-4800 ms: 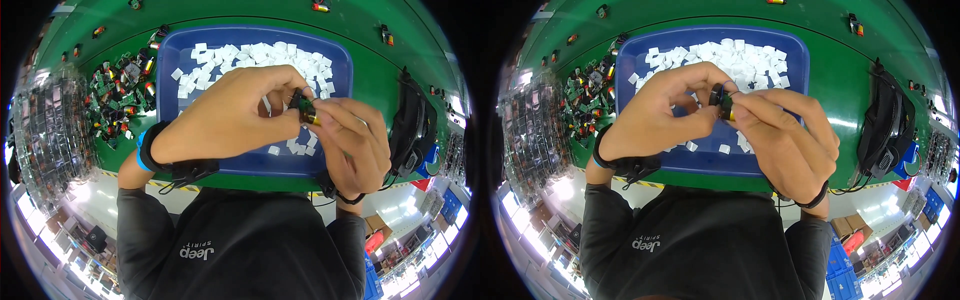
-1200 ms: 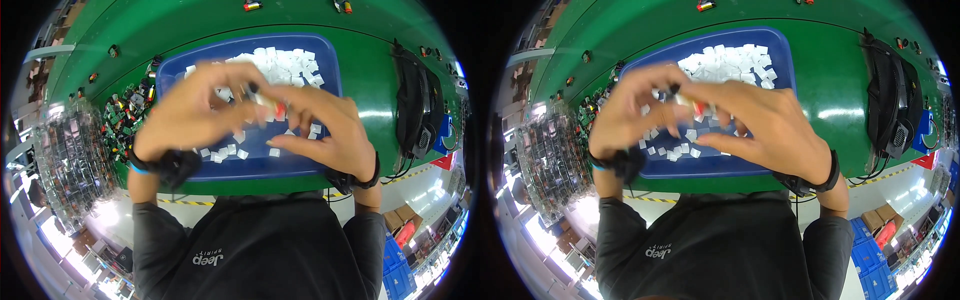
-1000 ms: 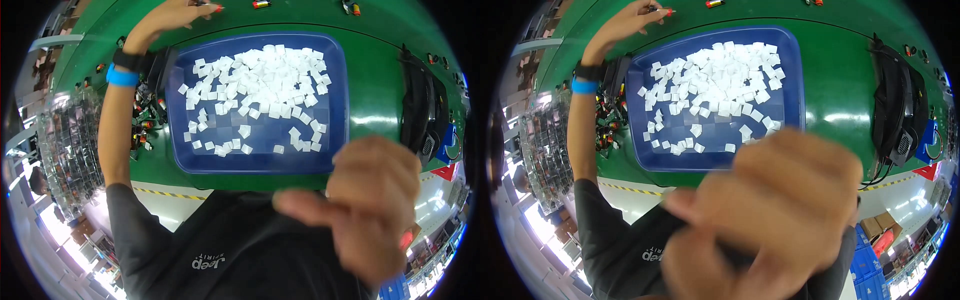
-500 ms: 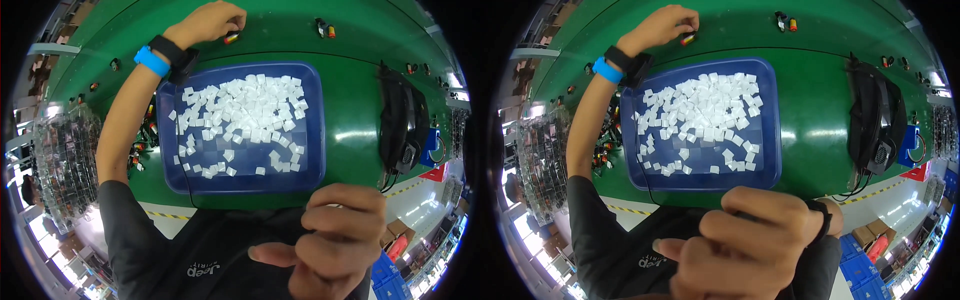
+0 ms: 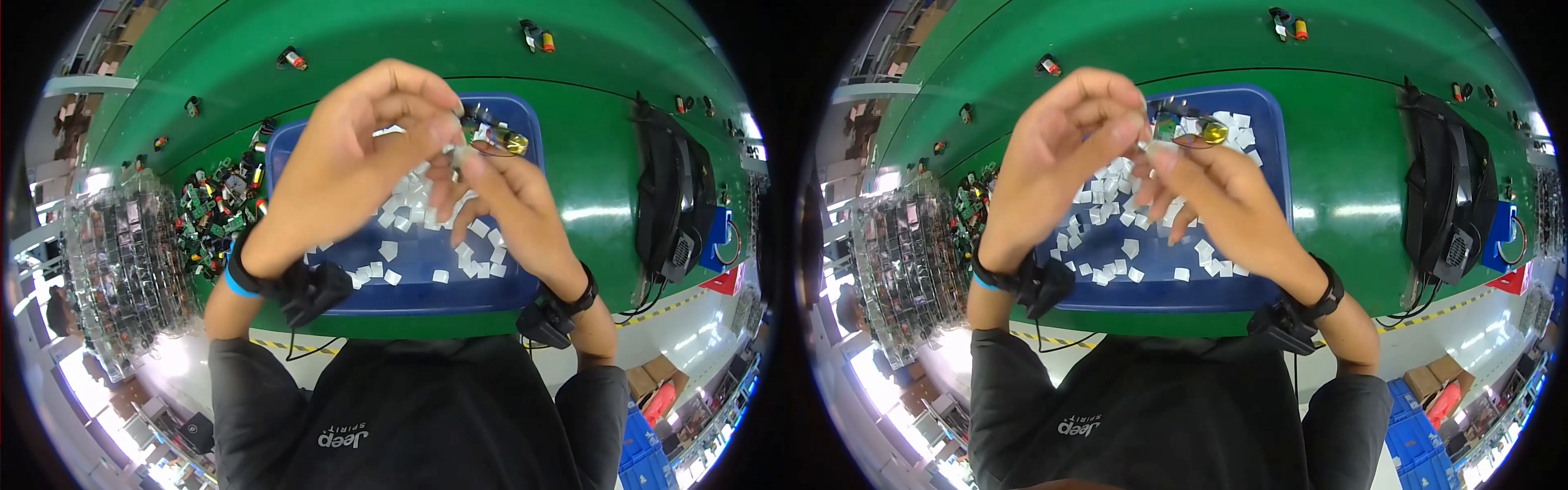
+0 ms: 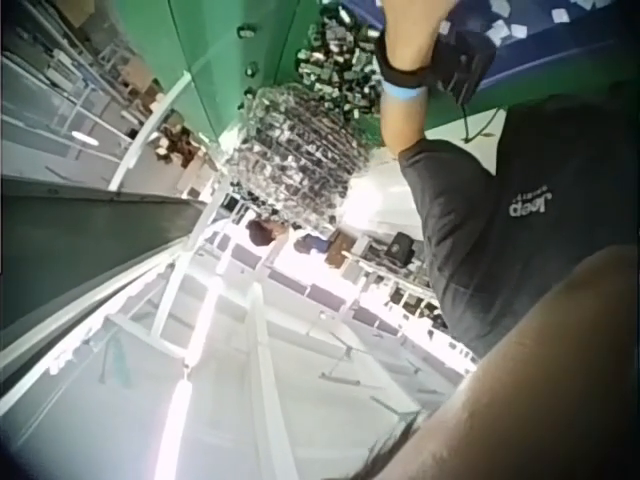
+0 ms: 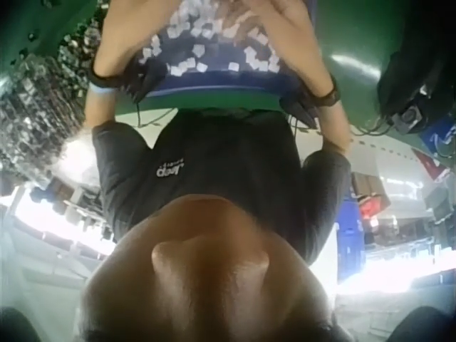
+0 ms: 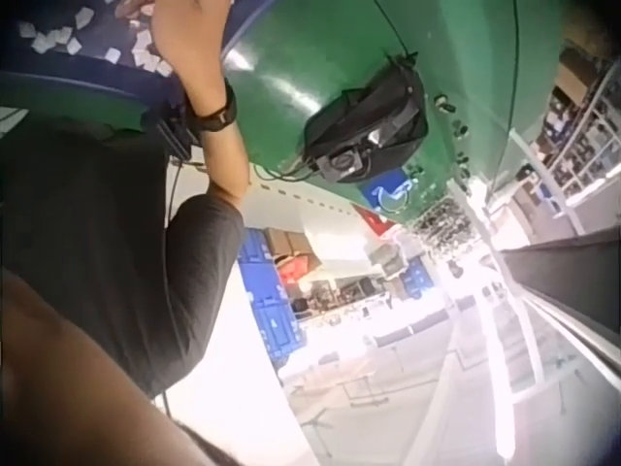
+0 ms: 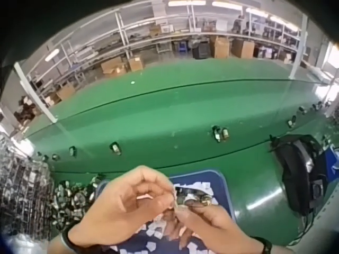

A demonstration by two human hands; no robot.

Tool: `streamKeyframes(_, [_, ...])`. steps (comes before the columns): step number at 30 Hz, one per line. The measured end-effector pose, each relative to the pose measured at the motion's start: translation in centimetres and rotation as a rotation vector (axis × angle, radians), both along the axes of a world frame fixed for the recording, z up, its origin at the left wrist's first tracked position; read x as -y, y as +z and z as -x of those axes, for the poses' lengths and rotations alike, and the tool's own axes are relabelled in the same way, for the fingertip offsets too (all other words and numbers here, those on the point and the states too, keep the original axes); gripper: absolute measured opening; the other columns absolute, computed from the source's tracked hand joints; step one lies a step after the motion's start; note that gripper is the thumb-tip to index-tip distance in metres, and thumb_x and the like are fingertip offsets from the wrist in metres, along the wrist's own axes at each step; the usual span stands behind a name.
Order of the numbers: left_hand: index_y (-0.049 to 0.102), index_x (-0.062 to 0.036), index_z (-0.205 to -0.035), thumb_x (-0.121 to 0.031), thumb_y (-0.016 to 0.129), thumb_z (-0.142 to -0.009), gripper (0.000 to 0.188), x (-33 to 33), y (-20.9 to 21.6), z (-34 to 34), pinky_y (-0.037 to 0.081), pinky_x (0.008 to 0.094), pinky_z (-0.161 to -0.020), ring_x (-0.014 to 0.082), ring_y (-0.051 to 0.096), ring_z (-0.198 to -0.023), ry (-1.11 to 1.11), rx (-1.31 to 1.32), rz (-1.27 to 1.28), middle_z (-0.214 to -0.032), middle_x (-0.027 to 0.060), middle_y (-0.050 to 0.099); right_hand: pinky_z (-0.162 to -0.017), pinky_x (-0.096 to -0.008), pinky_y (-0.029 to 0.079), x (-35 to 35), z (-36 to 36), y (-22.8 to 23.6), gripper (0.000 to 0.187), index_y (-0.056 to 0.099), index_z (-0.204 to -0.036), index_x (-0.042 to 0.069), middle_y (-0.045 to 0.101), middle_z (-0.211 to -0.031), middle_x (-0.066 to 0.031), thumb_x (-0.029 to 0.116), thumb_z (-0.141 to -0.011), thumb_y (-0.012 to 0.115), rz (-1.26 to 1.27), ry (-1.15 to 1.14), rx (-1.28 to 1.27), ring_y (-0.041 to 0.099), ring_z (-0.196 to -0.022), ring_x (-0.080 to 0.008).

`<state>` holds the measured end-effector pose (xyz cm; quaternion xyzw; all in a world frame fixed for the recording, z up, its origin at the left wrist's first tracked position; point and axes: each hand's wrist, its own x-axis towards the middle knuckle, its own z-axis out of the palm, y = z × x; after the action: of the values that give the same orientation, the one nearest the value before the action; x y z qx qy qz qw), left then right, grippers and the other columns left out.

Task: The person picks up a circuit board and a battery, joins them together, and applies a white adhesive strip from a tray to the assembly before placing it on the green table.

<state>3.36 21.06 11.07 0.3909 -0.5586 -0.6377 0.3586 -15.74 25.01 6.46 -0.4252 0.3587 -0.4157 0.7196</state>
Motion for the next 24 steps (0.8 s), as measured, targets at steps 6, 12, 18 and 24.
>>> streamKeyframes(6, [0.049,-0.0002,-0.127,-0.007,0.063,-0.098,0.033,-2.8,-0.1,0.0,0.05,0.0257,-0.07,0.0093,0.063,-0.085,0.07,-0.126,-0.091,-0.097,0.0061,0.066,-0.056,-0.0274,0.055,0.5,1.7,0.2,0.028,0.064,-0.104,-0.005,0.068,-0.089,-0.0108,0.019,-0.105,0.051,0.012,0.051,-0.027,0.066,-0.07,-0.0161])
streamKeyframes(12, [0.047,-0.0007,-0.129,-0.009,0.065,-0.097,0.037,-2.2,-0.6,-1.4,0.049,0.0247,-0.07,0.0077,0.061,-0.084,-0.181,-0.246,-0.391,-0.099,0.0057,0.066,-0.052,-0.0255,0.053,0.2,2.8,0.2,0.024,0.063,-0.096,-0.005,0.067,-0.08,-0.0082,0.016,-0.104,0.055,0.032,0.208,0.022,0.066,-0.067,-0.0135])
streamKeyframes(18, [0.056,-0.0005,-0.121,-0.012,0.068,-0.096,0.031,-2.9,-1.2,-1.4,0.05,0.0249,-0.07,0.0076,0.061,-0.083,-0.152,0.169,-0.066,-0.099,0.0051,0.067,-0.053,-0.0233,0.051,-0.3,1.9,0.9,0.011,0.061,-0.096,-0.002,0.068,-0.081,-0.0073,0.009,-0.099,0.063,0.088,0.061,-0.202,0.068,-0.071,-0.0114])
streamKeyframes(24, [0.06,0.0004,-0.115,-0.014,0.069,-0.096,0.025,-2.6,-1.6,-1.5,0.053,0.0254,-0.068,0.0078,0.062,-0.081,-0.119,0.179,0.029,-0.096,0.0041,0.067,-0.057,-0.0223,0.051,0.1,2.2,1.2,0.011,0.06,-0.101,-0.002,0.068,-0.089,-0.0062,0.007,-0.097,0.065,0.022,0.097,-0.367,0.066,-0.076,-0.0093])
